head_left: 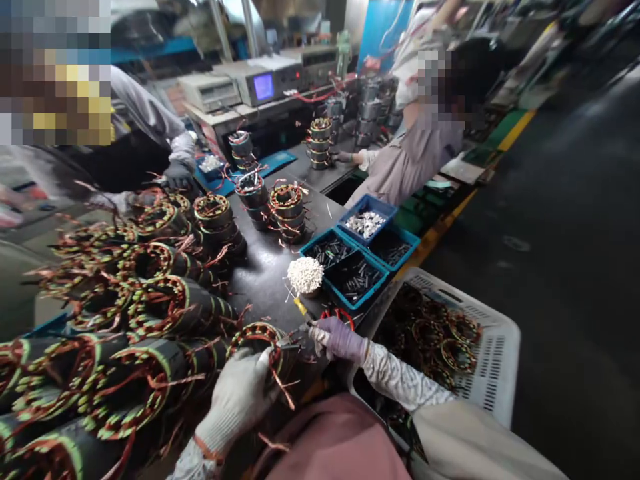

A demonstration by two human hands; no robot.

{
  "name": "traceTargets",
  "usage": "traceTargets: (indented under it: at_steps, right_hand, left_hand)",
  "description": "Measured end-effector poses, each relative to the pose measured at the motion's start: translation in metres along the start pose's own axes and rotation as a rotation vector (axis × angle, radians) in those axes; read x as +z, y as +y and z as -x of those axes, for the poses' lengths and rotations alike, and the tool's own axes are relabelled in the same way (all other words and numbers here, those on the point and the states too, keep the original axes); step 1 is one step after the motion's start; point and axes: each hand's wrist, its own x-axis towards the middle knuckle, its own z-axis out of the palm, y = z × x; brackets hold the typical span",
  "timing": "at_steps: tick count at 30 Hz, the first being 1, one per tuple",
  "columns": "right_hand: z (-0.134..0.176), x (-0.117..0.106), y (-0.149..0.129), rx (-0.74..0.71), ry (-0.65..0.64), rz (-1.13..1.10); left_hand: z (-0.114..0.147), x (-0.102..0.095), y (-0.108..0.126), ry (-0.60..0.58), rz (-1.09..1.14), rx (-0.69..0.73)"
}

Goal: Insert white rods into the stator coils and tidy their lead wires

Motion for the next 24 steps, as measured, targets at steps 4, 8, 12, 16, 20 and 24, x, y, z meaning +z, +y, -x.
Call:
traceTargets:
  at_steps: [4, 8, 12, 16, 20, 24]
  right_hand:
    - [0.002, 0.002, 0.003, -0.055, 0.181, 0.009]
    - [-0.001, 0.002, 0.011, -0.074, 0.150, -0.042]
    - [-0.005, 0.003, 0.014, 0.033, 0.109, -0.287]
    - [-0.010, 0.008, 0.013, 0.077, 0.162, -0.417]
    - [-0.017, 0.013, 0.010, 0.203, 0.123, -0.618]
    - [-0.020, 0.014, 0.005, 0.281, 0.049, -0.696]
  left_hand:
    - [0.001, 0.000, 0.000, -0.015, -0.018, 0.009]
    - [-0.002, 0.000, -0.002, -0.024, -0.035, 0.041]
    - [-0.005, 0.003, -0.003, -0.027, -0.038, 0.066]
    - [-0.006, 0.004, -0.004, -0.030, -0.063, 0.067]
    - [-0.006, 0.005, -0.004, -0.031, -0.037, 0.056]
    - [-0.005, 0.006, -0.005, -0.020, -0.041, 0.067]
